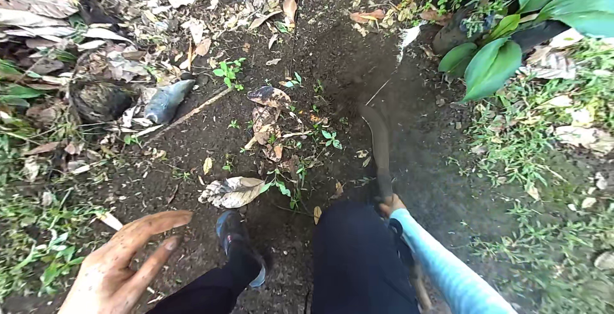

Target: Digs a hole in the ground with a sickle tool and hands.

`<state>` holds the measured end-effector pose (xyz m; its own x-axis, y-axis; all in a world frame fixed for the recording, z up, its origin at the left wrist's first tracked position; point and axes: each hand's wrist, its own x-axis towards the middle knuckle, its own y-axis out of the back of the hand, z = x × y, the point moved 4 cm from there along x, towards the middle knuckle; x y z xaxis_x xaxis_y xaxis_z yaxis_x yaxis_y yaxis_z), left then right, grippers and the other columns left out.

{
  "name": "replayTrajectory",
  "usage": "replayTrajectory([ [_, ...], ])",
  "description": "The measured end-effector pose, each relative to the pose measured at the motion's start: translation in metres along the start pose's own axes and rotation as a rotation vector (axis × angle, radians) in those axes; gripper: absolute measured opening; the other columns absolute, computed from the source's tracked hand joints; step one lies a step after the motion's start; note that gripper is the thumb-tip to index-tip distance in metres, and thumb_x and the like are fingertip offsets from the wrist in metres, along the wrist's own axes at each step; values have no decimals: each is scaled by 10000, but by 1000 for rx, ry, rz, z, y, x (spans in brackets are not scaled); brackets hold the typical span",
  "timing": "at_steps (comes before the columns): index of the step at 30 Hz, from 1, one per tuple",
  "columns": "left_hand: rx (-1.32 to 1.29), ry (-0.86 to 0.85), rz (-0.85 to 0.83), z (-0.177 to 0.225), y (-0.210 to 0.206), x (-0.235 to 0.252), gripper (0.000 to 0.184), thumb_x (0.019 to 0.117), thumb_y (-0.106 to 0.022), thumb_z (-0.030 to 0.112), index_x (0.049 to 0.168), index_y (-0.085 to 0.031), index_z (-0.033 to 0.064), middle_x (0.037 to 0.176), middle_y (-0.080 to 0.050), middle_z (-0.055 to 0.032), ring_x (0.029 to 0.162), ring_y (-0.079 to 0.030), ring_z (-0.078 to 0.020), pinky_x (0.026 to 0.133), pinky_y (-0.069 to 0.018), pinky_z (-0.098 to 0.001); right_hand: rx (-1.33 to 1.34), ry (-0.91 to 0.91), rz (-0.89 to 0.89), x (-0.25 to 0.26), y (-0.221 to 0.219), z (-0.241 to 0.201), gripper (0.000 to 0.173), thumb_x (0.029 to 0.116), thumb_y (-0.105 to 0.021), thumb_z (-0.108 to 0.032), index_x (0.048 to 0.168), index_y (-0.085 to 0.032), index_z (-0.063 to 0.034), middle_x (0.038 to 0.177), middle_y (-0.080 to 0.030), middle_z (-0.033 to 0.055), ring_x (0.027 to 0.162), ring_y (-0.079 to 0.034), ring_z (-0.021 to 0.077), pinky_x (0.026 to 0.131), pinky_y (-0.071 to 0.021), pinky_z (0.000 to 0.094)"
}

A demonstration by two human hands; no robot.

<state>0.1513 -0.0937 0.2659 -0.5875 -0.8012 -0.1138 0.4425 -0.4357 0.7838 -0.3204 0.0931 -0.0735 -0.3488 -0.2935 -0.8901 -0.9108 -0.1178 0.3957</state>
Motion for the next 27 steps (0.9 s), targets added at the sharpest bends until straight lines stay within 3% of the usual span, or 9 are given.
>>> replayTrajectory([
  [4, 3, 7, -7, 1, -4, 6, 347, 1028, -535, 275, 1193, -689, 12, 1232, -702, -171, 1243, -623, -190, 1101, -457, -383, 382, 61, 151, 2, 54, -44, 491, 1021, -613, -91, 1435, -401, 66, 901, -574, 170, 640, -553, 185, 632, -524, 346],
  [8, -2, -17, -36, 6, -12, 8, 358, 1042, -527, 345, 1219, -691, 81, 1253, -706, -111, 1257, -618, -165, 1114, -455, -393, 693, 96, 214, 52, 40, -116, 375, 1043, -570, -135, 1362, -466, 33, 878, -566, 114, 619, -556, 149, 601, -528, 315],
  [12, 10, -53, 11, 9, -13, 9, 336, 1044, -526, 357, 1213, -701, 126, 1243, -717, -75, 1249, -626, -149, 1113, -463, -381, -99, 142, -94, 30, -32, -74, 739, 949, -705, -122, 1553, -319, 54, 1403, -563, 307, 1249, -613, 399, 1079, -485, 537],
  [14, 21, -64, 47, 10, -12, 6, 327, 1045, -521, 365, 1215, -701, 150, 1242, -720, -52, 1247, -628, -133, 1107, -472, -360, -213, 148, -137, 15, -26, -44, 778, 962, -707, -182, 1581, -283, 27, 1451, -533, 315, 1332, -564, 428, 1130, -438, 572],
  [18, 12, -65, 92, 12, -15, -1, 317, 1041, -526, 364, 1192, -706, 151, 1237, -723, -35, 1241, -632, -124, 1103, -474, -342, 191, 164, 21, 7, 21, -86, 564, 1009, -633, -110, 1481, -372, 56, 1004, -615, 223, 730, -612, 248, 708, -551, 404],
  [21, 31, -68, 115, 20, -19, -4, 296, 1035, -534, 353, 1174, -715, 163, 1226, -727, -9, 1236, -630, -99, 1102, -471, -322, 492, 204, 159, 29, 29, -169, 415, 1015, -613, -112, 1355, -484, 88, 909, -581, 154, 650, -548, 161, 636, -520, 326],
  [23, 44, -78, 125, 27, -22, -3, 282, 1032, -535, 336, 1169, -719, 172, 1224, -728, -2, 1236, -628, -94, 1103, -465, -323, 340, 210, 164, 37, 12, -195, 489, 1011, -624, -123, 1428, -445, 61, 1091, -606, 198, 850, -642, 230, 765, -564, 363],
  [25, 53, -87, 147, 33, -19, -3, 274, 1024, -536, 314, 1163, -723, 171, 1218, -731, -1, 1230, -631, -95, 1107, -459, -326, -55, 238, 35, 39, -24, -168, 663, 964, -682, -96, 1518, -369, 87, 1438, -524, 325, 1317, -561, 409, 1106, -463, 538],
  [27, 57, -85, 175, 35, -16, -2, 277, 1020, -533, 309, 1155, -726, 162, 1216, -732, 1, 1228, -629, -86, 1104, -459, -314, -368, 264, -68, 31, -34, -116, 781, 935, -723, -137, 1566, -308, 61, 1481, -491, 340, 1381, -504, 467, 1151, -407, 596],
])
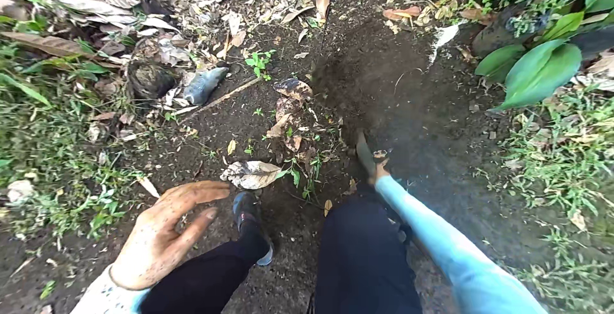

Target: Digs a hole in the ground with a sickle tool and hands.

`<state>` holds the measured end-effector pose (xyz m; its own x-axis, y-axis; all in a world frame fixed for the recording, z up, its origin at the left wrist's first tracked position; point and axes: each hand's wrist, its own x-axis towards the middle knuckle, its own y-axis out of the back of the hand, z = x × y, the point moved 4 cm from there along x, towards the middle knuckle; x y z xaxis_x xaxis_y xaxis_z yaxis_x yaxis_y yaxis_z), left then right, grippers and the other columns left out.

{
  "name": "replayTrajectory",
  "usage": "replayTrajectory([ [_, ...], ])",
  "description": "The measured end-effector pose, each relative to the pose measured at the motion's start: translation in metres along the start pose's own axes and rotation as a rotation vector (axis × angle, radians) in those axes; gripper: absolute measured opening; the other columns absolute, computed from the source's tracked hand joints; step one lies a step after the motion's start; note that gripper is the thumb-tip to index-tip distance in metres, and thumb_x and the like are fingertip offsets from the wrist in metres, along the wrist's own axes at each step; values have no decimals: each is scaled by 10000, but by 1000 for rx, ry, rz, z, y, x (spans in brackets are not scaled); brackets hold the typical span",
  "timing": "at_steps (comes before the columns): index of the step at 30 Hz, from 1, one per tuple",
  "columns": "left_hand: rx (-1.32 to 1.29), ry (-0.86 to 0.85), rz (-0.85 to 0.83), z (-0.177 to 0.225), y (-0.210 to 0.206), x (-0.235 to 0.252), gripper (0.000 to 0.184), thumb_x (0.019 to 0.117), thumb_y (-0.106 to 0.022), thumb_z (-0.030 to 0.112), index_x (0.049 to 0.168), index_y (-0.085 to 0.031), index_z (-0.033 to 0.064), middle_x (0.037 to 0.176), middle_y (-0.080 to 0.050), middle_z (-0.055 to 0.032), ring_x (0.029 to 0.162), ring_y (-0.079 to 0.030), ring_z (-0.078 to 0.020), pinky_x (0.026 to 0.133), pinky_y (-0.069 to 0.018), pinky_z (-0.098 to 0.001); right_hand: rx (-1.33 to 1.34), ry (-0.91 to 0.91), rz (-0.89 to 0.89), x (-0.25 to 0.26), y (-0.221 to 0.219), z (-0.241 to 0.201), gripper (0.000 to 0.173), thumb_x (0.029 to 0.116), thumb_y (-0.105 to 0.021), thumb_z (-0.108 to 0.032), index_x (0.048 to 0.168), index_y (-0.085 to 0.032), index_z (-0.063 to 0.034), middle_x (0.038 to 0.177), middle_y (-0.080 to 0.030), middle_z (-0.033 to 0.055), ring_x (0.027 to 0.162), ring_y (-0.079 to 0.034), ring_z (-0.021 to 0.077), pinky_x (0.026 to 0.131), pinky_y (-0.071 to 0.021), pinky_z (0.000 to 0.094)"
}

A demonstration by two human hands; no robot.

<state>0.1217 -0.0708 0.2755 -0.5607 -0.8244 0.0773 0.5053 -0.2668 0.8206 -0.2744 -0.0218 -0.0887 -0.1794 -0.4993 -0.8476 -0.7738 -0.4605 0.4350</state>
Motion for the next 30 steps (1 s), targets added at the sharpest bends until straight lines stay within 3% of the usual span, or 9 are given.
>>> replayTrajectory([
  [4, 3, 4, 18, 2, 12, -1, 273, 1023, -558, 336, 1165, -730, 179, 1234, -721, 6, 1239, -626, -93, 1093, -480, -321, -56, -46, -35, -33, 34, 33, 769, 977, -701, -201, 1583, -284, 24, 1469, -524, 306, 1363, -541, 416, 1150, -420, 549],
  [9, 11, -2, 41, 16, 21, 7, 294, 1008, -582, 347, 1178, -728, 157, 1275, -696, 2, 1248, -616, -95, 1085, -496, -323, 634, -42, 242, 5, 74, -57, 496, 1029, -598, -125, 1455, -413, 49, 1093, -587, 232, 789, -588, 249, 739, -537, 408],
  [12, 1, 159, -136, -21, -6, 27, 456, 947, -594, 357, 1328, -655, 113, 1371, -630, -59, 1276, -594, -177, 1059, -501, -433, 339, 17, 284, 22, 19, -66, 526, 944, -672, -52, 1411, -478, 92, 1156, -640, 294, 954, -673, 352, 846, -569, 488],
  [13, -37, 239, -224, -41, -15, 30, 505, 935, -622, 339, 1395, -609, 130, 1425, -590, -70, 1301, -578, -215, 1052, -502, -477, 130, 15, 146, 13, 0, -58, 655, 936, -698, -66, 1501, -400, 75, 1345, -584, 331, 1208, -624, 417, 1039, -509, 546],
  [15, -167, 438, -304, -93, -40, 28, 570, 946, -689, 210, 1483, -518, 126, 1492, -523, -150, 1320, -558, -328, 1037, -496, -557, -175, 6, -44, -18, -21, -32, 800, 949, -716, -155, 1588, -271, 28, 1448, -528, 334, 1347, -542, 462, 1135, -424, 597],
  [21, -205, 1033, -164, -276, -153, -27, 846, 927, -761, 380, 1615, -310, 187, 1651, -184, -321, 1484, -277, -534, 1160, -295, -671, -31, -110, 184, -79, 38, 11, 739, 971, -695, -146, 1571, -303, 36, 1403, -553, 353, 1294, -569, 493, 1101, -433, 627],
  [24, -86, 1165, 65, -331, -182, -43, 911, 911, -750, 467, 1623, -292, 132, 1651, -10, -380, 1484, -113, -640, 1178, -191, -712, 277, -184, 365, -79, 86, 4, 591, 1029, -651, -163, 1492, -372, 77, 1205, -608, 318, 937, -653, 356, 868, -544, 505],
  [27, -61, 1238, 247, -360, -199, -31, 935, 934, -696, 520, 1644, -221, 141, 1675, 21, -330, 1524, -58, -582, 1192, -179, -698, 576, -214, 525, -39, 113, 10, 458, 1026, -660, -190, 1363, -482, 64, 946, -585, 170, 661, -546, 168, 651, -522, 340],
  [30, -28, 1112, 284, -346, -217, 16, 916, 943, -656, 543, 1639, -237, 119, 1700, -61, -265, 1566, -79, -477, 1168, -133, -756, 784, -262, 629, -21, 49, -19, 474, 1027, -627, -129, 1419, -462, 81, 1111, -621, 252, 800, -625, 229, 726, -552, 363],
])
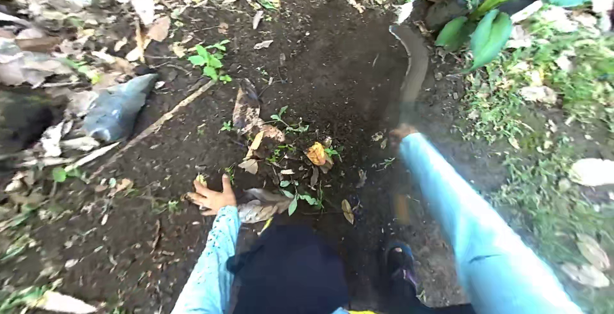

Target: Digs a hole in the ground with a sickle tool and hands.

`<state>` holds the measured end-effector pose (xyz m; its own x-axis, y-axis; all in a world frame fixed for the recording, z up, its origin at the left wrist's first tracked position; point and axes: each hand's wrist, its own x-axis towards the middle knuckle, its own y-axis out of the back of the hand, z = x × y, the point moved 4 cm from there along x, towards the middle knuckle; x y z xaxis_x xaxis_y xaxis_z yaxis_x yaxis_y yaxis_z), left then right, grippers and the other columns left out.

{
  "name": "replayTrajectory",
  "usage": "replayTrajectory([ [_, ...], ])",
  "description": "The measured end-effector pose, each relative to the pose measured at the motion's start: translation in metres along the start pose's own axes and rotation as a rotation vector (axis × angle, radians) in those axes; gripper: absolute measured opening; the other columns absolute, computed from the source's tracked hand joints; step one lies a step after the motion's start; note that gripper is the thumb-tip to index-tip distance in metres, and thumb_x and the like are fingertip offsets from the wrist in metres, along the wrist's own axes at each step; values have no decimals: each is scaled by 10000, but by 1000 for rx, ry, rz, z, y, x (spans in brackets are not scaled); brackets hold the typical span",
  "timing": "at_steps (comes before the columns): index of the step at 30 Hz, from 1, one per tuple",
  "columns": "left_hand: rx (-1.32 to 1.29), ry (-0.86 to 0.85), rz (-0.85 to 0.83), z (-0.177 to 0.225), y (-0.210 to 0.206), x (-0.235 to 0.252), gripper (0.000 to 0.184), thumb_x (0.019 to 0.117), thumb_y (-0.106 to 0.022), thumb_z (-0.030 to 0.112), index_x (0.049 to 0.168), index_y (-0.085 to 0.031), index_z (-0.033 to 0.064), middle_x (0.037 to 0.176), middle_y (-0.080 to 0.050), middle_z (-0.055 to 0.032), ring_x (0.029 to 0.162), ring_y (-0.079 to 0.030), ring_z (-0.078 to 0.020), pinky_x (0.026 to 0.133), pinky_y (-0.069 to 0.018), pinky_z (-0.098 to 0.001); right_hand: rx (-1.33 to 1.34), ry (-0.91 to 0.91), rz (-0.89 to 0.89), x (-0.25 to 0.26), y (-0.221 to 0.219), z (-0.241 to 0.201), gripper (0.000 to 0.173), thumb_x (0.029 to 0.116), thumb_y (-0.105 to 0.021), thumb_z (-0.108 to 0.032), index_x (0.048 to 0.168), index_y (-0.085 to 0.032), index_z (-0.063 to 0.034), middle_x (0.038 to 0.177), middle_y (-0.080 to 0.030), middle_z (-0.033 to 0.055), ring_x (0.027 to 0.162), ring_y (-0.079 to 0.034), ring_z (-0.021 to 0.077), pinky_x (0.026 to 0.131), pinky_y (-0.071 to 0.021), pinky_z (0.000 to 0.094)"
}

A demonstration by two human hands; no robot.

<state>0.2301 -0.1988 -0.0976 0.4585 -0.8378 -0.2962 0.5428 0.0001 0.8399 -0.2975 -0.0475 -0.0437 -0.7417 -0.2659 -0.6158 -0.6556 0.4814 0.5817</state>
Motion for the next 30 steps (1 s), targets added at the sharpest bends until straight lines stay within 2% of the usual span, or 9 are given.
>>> replayTrajectory([
  [4, 20, -437, -46, 82, -33, -4, 901, 920, -628, 572, 1619, -294, 114, 1700, -71, -263, 1562, -55, -498, 1176, -41, -756, -105, -289, -225, -130, -98, 106, 697, 969, -674, -93, 1558, -313, 0, 1196, -627, 282, 928, -677, 347, 832, -576, 494],
  [7, -16, -599, -120, 129, -48, -5, 851, 932, -643, 526, 1615, -314, 138, 1708, -72, -240, 1569, -37, -483, 1178, -19, -755, -182, -328, -315, -174, -83, 163, 762, 987, -704, -184, 1596, -269, -43, 1285, -622, 314, 1029, -695, 412, 921, -562, 553],
  [14, -126, -608, -104, 145, -42, -13, 770, 955, -608, 500, 1603, -345, 178, 1713, -86, -211, 1573, -40, -462, 1182, -49, -745, 360, -312, 12, -85, -32, 81, 493, 1026, -588, -47, 1451, -356, 46, 842, -523, 95, 570, -515, 114, 554, -489, 263],
  [16, -134, -593, -94, 134, -27, -22, 760, 970, -587, 494, 1600, -344, 146, 1705, -97, -235, 1567, -60, -476, 1187, -72, -735, 228, -297, -46, -95, -62, 96, 546, 987, -618, -37, 1461, -365, 56, 950, -591, 168, 681, -600, 195, 643, -548, 344],
  [19, -130, -551, -73, 112, -11, -26, 744, 980, -576, 443, 1592, -352, 84, 1690, -105, -278, 1555, -73, -510, 1174, -93, -747, -276, -241, -336, -156, -96, 174, 826, 911, -750, -145, 1586, -296, 0, 1372, -600, 298, 1232, -636, 406, 1070, -497, 561],
  [21, -129, -493, -55, 100, -3, -26, 720, 992, -575, 428, 1587, -362, 82, 1688, -117, -278, 1559, -78, -497, 1176, -102, -741, -477, -197, -429, -177, -90, 209, 826, 917, -747, -221, 1597, -312, -49, 1364, -621, 286, 1259, -627, 426, 1087, -479, 592],
  [24, -161, -444, -39, 87, 11, -26, 694, 1017, -549, 391, 1591, -342, 58, 1686, -102, -290, 1564, -63, -487, 1193, -95, -717, -383, -190, -398, -160, -63, 176, 770, 959, -708, -198, 1593, -298, -42, 1345, -625, 285, 1197, -658, 414, 1039, -514, 574],
  [28, -208, -425, -26, 73, 20, -27, 707, 1006, -550, 382, 1591, -334, 49, 1688, -85, -289, 1568, -64, -469, 1201, -79, -703, 152, -172, -175, -99, -77, 68, 627, 995, -623, -48, 1526, -299, 33, 993, -587, 206, 693, -588, 224, 656, -537, 368],
  [30, -207, -425, -22, 69, 18, -29, 702, 1004, -551, 376, 1589, -341, 49, 1686, -97, -291, 1565, -70, -476, 1190, -83, -721, 74, -165, -206, -87, -102, 48, 665, 991, -638, -49, 1542, -276, 34, 1077, -603, 205, 788, -637, 228, 726, -555, 356],
])
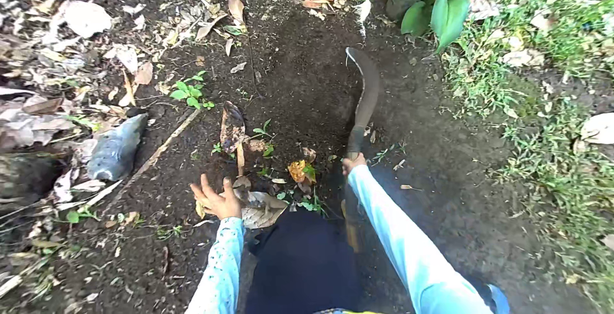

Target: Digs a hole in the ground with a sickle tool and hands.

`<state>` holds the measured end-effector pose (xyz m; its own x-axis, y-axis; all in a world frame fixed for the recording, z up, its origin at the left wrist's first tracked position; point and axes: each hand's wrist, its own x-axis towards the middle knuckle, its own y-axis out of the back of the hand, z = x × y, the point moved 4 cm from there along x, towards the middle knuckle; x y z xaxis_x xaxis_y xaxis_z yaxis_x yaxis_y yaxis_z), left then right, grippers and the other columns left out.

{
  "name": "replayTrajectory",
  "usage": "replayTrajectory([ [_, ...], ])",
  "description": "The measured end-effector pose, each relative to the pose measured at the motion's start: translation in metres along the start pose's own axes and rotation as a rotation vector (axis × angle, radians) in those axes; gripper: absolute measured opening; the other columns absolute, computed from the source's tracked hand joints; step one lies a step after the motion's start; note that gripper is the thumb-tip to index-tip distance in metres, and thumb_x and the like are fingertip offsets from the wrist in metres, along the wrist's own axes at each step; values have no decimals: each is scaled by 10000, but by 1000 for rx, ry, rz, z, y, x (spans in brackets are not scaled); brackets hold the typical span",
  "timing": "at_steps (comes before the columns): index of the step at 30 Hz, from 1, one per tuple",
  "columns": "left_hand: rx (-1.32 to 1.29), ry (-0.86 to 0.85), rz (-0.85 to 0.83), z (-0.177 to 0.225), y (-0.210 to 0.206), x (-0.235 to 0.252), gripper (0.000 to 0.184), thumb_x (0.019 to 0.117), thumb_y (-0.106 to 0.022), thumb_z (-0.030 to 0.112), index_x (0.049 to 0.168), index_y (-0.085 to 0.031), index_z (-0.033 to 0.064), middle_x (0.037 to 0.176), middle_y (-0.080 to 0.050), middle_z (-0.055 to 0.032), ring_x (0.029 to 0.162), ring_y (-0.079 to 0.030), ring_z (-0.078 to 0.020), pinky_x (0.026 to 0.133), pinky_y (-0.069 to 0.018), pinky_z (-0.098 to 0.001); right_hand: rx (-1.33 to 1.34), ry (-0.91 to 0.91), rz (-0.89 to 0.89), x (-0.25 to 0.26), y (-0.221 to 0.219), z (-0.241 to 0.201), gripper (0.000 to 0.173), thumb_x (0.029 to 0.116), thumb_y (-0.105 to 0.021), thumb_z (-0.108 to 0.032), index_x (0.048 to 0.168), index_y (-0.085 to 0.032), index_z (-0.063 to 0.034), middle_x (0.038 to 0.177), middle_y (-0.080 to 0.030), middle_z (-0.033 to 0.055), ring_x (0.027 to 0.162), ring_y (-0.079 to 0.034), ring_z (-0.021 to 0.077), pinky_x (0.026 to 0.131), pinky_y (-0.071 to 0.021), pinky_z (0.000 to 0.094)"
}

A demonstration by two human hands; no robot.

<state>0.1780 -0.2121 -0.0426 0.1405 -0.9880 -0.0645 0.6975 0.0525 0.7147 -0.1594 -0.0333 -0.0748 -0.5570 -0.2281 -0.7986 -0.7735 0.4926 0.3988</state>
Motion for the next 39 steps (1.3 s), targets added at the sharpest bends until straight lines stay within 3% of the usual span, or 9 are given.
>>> replayTrajectory([
  [4, 37, -50, -102, 1, -12, -2, 740, 980, -598, 377, 1586, -342, 37, 1675, -121, -310, 1551, -101, -507, 1186, -93, -726, -701, 45, -222, -19, -7, 76, 809, 935, -733, -216, 1599, -304, -45, 1413, -582, 291, 1313, -582, 435, 1116, -444, 602],
  [9, 146, -357, -379, 14, -81, 10, 906, 858, -730, 476, 1573, -380, 45, 1676, -112, -312, 1538, -90, -548, 1197, -94, -725, -472, -115, -70, -59, 73, 140, 747, 979, -704, -200, 1596, -308, -55, 1335, -626, 294, 1191, -658, 418, 1044, -506, 573],
  [12, 165, -385, -428, 33, -115, 37, 872, 890, -721, 506, 1586, -370, 115, 1691, -112, -271, 1553, -76, -511, 1184, -79, -747, 189, -148, 274, -50, 107, 153, 639, 999, -626, -52, 1540, -290, 2, 892, -568, 153, 584, -560, 179, 563, -518, 326],
  [14, 154, -314, -444, 50, -121, 49, 855, 927, -694, 504, 1609, -328, 140, 1695, -109, -264, 1555, -84, -506, 1192, -93, -738, 498, -233, 409, -44, 108, 152, 513, 1024, -585, -45, 1468, -332, 6, 812, -505, 84, 520, -502, 117, 505, -486, 271],
  [21, 64, -155, -415, 81, -128, 75, 803, 980, -576, 560, 1615, -310, 148, 1680, -172, -262, 1552, -169, -461, 1202, -184, -679, -306, -319, -163, -129, -30, 254, 812, 921, -738, -212, 1596, -320, -41, 1391, -612, 270, 1296, -605, 408, 1127, -448, 575],
  [24, -106, -76, -433, 87, -114, 83, 754, 1035, -537, 482, 1614, -275, 77, 1668, -200, -268, 1544, -230, -413, 1227, -250, -580, -223, -277, -50, -127, -1, 244, 762, 936, -731, -197, 1574, -345, -41, 1323, -641, 287, 1201, -656, 418, 1059, -501, 583],
  [29, -249, -104, -458, 83, -104, 94, 735, 1037, -544, 437, 1606, -276, 56, 1661, -250, -233, 1522, -313, -324, 1221, -301, -480, 512, -314, 416, -92, 76, 196, 623, 1013, -606, -41, 1540, -274, -19, 855, -534, 126, 546, -519, 152, 524, -496, 314],
  [35, -260, -49, -419, 108, -108, 102, 687, 1056, -509, 448, 1597, -318, 70, 1652, -299, -205, 1541, -285, -305, 1247, -247, -478, -48, -387, 37, -133, 2, 280, 773, 949, -718, -129, 1585, -298, -1, 1335, -611, 311, 1134, -676, 406, 1003, -540, 540],
  [39, -342, -72, -428, 109, -110, 112, 697, 1061, -496, 429, 1611, -262, 71, 1671, -253, -190, 1548, -265, -269, 1253, -244, -436, 149, -311, 214, -118, 55, 246, 722, 978, -666, -74, 1579, -270, -14, 1070, -633, 263, 774, -638, 307, 731, -560, 457],
])
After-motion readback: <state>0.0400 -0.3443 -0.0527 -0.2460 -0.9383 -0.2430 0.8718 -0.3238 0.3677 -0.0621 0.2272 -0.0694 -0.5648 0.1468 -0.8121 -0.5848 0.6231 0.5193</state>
